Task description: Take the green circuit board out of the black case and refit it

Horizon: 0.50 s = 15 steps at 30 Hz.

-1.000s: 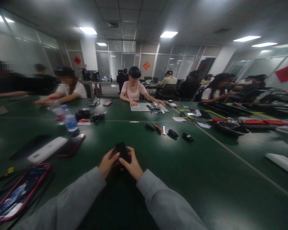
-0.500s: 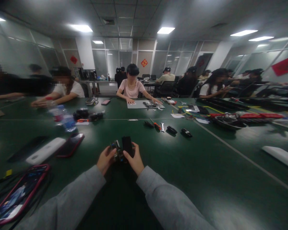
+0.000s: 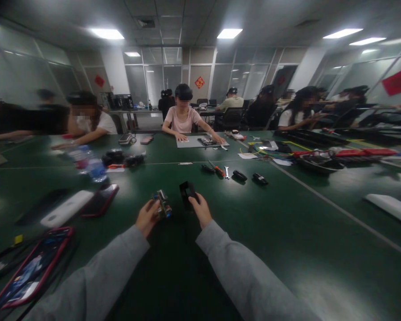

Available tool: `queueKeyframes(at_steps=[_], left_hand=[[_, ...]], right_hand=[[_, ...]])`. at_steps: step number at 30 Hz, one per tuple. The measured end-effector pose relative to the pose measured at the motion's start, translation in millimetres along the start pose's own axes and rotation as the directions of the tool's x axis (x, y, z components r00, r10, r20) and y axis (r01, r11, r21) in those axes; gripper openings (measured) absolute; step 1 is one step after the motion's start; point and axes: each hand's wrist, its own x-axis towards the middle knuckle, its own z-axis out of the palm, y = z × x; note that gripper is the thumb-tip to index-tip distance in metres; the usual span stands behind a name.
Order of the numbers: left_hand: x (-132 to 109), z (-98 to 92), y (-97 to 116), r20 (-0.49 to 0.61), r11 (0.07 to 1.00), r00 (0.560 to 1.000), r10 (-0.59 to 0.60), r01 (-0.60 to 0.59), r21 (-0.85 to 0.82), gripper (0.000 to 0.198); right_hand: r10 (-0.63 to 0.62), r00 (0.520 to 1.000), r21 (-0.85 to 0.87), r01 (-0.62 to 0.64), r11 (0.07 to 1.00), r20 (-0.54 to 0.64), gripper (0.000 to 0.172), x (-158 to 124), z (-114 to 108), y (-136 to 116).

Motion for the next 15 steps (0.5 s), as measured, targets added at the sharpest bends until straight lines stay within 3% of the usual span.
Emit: queueKeyframes(at_steps=[15], left_hand=[[-1,-0.3,0,0.001,0.999,0.999,-0.041,0.041,0.018,0.047]], right_hand=[[-0.159,0.984,-0.334,0.178,0.926,0.084,0.033,11,-11,10]])
